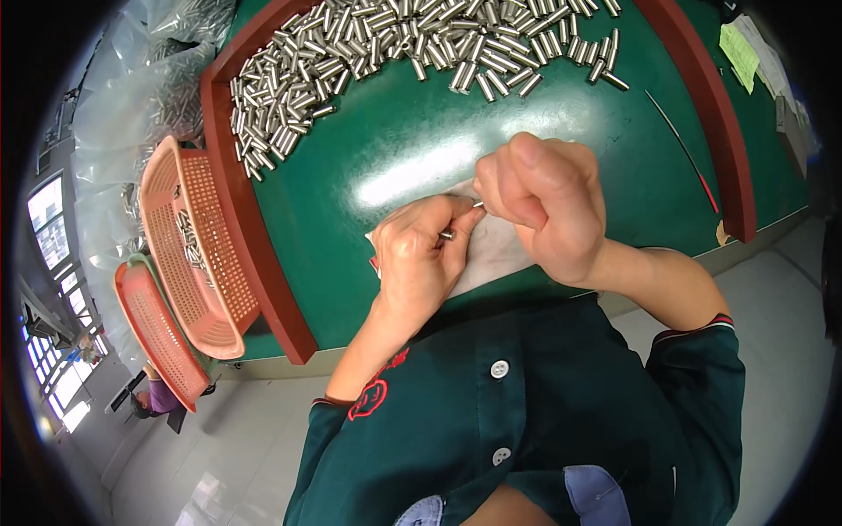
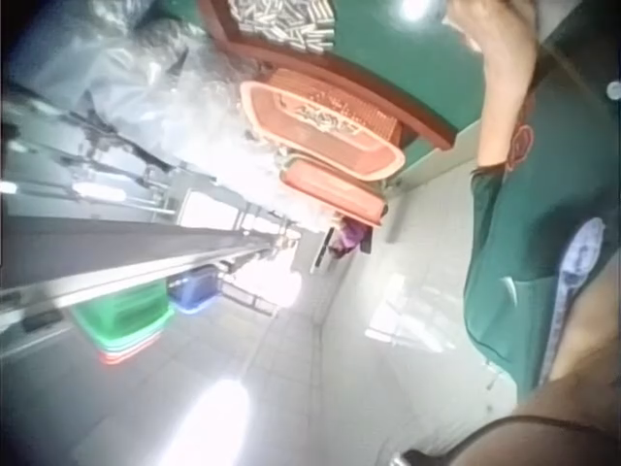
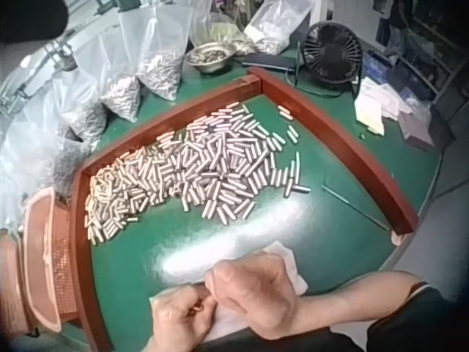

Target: Assembling small metal components at a factory workbench using a hand tool.

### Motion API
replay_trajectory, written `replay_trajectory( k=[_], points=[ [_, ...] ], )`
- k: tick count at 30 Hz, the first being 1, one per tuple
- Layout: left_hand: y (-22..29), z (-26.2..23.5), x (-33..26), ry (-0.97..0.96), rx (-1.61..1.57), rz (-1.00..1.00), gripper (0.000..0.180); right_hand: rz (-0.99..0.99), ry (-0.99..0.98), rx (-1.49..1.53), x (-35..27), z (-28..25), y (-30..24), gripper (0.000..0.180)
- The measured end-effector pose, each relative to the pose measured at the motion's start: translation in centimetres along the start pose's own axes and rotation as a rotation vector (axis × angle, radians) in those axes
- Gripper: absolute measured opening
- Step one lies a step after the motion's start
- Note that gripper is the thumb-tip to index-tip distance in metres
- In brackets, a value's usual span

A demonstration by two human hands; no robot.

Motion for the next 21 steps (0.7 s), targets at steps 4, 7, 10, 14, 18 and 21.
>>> replay_trajectory(
  k=[4, 7, 10, 14, 18, 21],
  points=[
    [-0.4, 0.3, -0.1, 0.014, -0.03, 0.012, 0.01, 0.004, 0.011, 0.077, 0.4, -0.6, -0.1, 0.046],
    [-0.3, 0.2, -0.1, 0.021, -0.036, 0.031, 0.01, 0.043, -0.002, 0.138, 0.5, -0.9, 0.0, 0.044],
    [-0.3, 0.3, -0.1, 0.017, -0.047, 0.018, 0.01, 0.059, 0.002, 0.186, 0.5, -1.1, 0.1, 0.043],
    [-0.2, 0.3, -0.1, 0.018, -0.037, 0.025, 0.01, 0.069, 0.01, 0.23, 0.5, -1.1, 0.1, 0.043],
    [-0.2, 0.2, -0.1, 0.015, -0.033, 0.026, 0.01, 0.062, 0.008, 0.208, 0.5, -1.0, 0.0, 0.043],
    [-0.2, 0.2, -0.1, 0.017, -0.032, 0.027, 0.01, 0.058, 0.009, 0.206, 0.5, -1.0, 0.1, 0.044]
  ],
)
Point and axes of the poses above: each hand's wrist, its own x-axis towards the middle knuckle, its own z-axis out of the palm, y = z × x, the point moved 6 cm from there along x, towards the middle knuckle, and after that the axes turned 9 degrees about -y, right-handed, at the moved point
